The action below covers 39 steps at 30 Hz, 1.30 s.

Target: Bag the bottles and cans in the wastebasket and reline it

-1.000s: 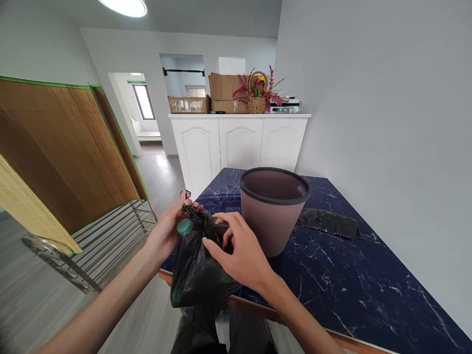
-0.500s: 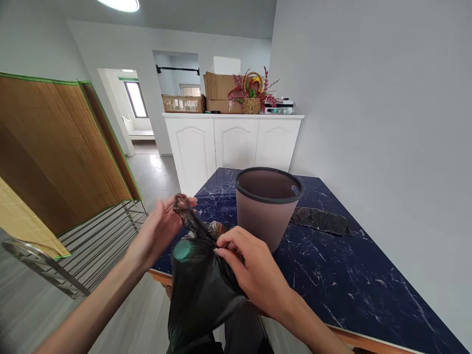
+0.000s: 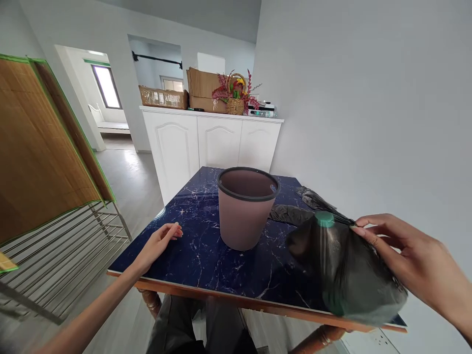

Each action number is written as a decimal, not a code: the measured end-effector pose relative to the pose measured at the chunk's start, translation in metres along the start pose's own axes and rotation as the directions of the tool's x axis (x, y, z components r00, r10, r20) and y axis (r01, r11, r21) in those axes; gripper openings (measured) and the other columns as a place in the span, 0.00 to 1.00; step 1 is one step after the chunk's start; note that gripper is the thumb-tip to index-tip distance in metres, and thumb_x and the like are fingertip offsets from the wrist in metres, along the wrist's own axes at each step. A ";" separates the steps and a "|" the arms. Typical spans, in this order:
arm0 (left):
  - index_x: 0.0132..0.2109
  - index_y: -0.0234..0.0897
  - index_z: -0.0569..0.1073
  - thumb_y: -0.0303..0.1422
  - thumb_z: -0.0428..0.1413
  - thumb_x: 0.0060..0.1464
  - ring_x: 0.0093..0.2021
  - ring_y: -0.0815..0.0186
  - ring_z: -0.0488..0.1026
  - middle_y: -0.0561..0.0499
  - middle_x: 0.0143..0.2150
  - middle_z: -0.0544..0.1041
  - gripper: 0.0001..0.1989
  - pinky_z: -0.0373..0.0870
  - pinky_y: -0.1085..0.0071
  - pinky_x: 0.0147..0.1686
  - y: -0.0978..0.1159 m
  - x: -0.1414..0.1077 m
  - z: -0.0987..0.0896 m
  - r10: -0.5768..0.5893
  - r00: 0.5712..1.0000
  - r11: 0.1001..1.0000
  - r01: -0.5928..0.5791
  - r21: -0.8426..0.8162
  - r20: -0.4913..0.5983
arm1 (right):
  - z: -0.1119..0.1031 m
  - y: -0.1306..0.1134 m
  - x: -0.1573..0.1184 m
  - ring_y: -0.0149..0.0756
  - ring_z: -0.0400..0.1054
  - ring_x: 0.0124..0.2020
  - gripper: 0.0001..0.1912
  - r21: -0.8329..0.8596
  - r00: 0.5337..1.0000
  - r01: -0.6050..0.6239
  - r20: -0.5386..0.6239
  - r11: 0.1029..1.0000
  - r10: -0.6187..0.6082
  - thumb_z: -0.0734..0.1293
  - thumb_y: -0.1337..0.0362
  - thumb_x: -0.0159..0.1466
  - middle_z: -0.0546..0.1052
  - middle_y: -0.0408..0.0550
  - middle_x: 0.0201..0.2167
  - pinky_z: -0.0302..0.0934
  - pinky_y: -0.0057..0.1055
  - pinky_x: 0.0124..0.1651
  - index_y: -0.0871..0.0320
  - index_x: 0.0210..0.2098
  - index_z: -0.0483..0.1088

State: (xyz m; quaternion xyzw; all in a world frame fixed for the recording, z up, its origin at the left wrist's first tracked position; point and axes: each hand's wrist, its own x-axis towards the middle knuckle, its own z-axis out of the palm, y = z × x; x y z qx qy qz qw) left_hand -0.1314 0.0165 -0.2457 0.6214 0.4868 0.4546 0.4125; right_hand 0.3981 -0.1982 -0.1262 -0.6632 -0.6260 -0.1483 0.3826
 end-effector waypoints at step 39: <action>0.43 0.40 0.78 0.62 0.57 0.59 0.44 0.56 0.80 0.48 0.39 0.82 0.28 0.73 0.62 0.52 -0.009 -0.001 -0.003 0.071 0.996 0.972 -0.083 0.221 0.060 | 0.203 -0.090 -0.085 0.42 0.78 0.38 0.17 0.562 0.911 -0.342 0.395 0.753 0.119 0.62 0.48 0.76 0.82 0.52 0.39 0.70 0.34 0.36 0.53 0.49 0.74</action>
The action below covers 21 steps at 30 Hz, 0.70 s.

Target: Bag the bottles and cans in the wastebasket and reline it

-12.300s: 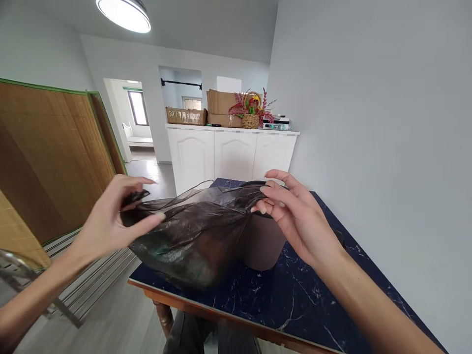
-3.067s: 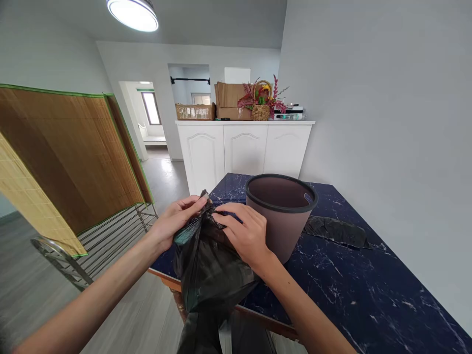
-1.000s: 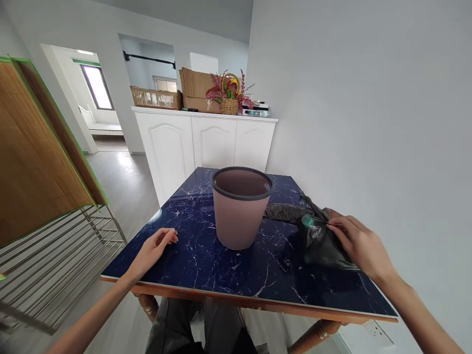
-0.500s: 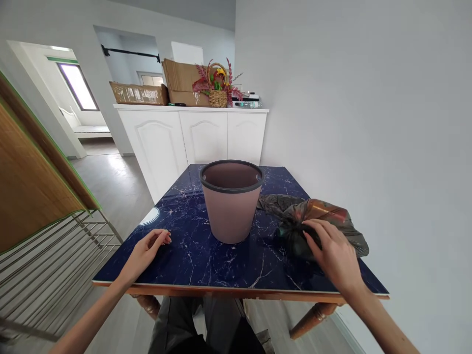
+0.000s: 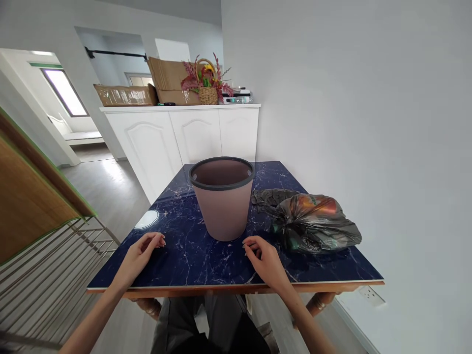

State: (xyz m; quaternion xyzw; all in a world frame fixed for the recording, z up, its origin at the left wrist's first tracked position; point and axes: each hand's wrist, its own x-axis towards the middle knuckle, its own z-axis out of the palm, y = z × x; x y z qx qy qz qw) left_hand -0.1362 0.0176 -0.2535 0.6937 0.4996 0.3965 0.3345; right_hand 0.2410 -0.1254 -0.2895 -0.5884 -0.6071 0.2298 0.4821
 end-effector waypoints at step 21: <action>0.42 0.41 0.79 0.60 0.55 0.62 0.41 0.58 0.81 0.49 0.38 0.83 0.26 0.75 0.65 0.49 0.000 -0.001 -0.002 0.042 0.999 0.996 -0.041 0.083 -0.011 | 0.009 0.001 -0.003 0.35 0.76 0.35 0.15 -0.089 1.000 0.025 0.011 0.996 -0.024 0.60 0.51 0.76 0.56 0.55 0.77 0.73 0.37 0.34 0.47 0.50 0.75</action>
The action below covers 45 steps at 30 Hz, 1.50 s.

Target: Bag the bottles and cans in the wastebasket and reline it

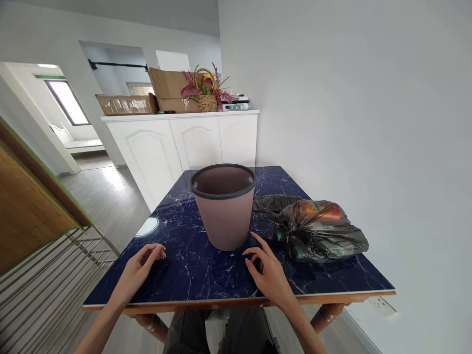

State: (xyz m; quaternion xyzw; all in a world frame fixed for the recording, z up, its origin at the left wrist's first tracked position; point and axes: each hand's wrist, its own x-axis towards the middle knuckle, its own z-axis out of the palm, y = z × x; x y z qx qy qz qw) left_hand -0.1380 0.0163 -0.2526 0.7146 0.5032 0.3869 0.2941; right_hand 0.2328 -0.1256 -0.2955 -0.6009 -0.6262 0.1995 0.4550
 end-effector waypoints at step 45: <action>0.41 0.41 0.78 0.57 0.55 0.63 0.39 0.58 0.81 0.49 0.35 0.83 0.24 0.76 0.64 0.46 0.002 -0.008 0.000 0.037 0.999 0.997 -0.038 -0.067 -0.009 | 0.033 0.059 0.148 0.63 0.39 0.80 0.31 -0.703 0.959 -0.282 -0.181 0.653 0.220 0.60 0.61 0.76 0.42 0.73 0.80 0.46 0.56 0.73 0.69 0.74 0.60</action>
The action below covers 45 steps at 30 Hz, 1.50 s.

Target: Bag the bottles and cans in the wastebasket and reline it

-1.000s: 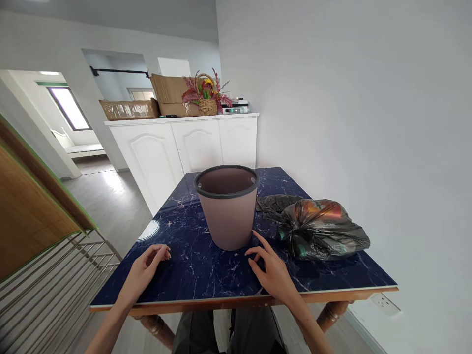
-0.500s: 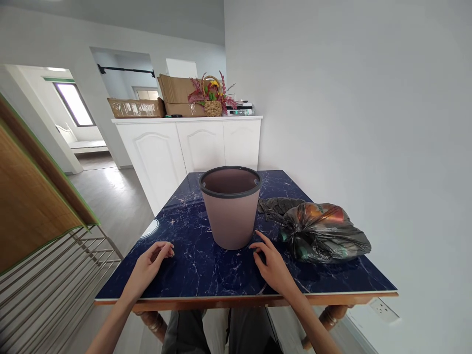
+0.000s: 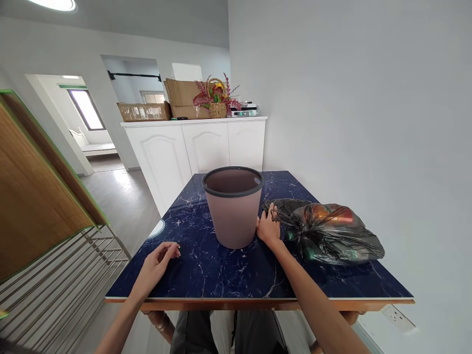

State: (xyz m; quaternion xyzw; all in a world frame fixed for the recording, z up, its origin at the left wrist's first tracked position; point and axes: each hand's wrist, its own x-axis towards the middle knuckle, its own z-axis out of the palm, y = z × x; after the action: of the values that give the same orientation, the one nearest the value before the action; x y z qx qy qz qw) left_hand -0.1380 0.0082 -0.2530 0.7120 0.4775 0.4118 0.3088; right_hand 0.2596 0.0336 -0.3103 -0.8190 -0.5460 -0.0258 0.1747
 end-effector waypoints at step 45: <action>0.43 0.42 0.79 0.58 0.55 0.64 0.44 0.55 0.80 0.47 0.41 0.83 0.25 0.75 0.63 0.50 0.011 -0.003 0.003 0.013 0.998 0.997 -0.018 0.081 0.059 | -0.105 -0.012 -0.225 0.51 0.74 0.62 0.19 0.804 0.827 0.176 0.192 0.568 -0.528 0.63 0.49 0.76 0.78 0.46 0.64 0.75 0.45 0.58 0.35 0.62 0.77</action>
State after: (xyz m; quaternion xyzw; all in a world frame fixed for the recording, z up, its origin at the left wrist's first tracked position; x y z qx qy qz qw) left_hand -0.1310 0.0010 -0.2461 0.7395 0.4793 0.3733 0.2900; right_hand 0.1738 -0.1944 -0.2613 -0.5248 -0.6848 0.3430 0.3715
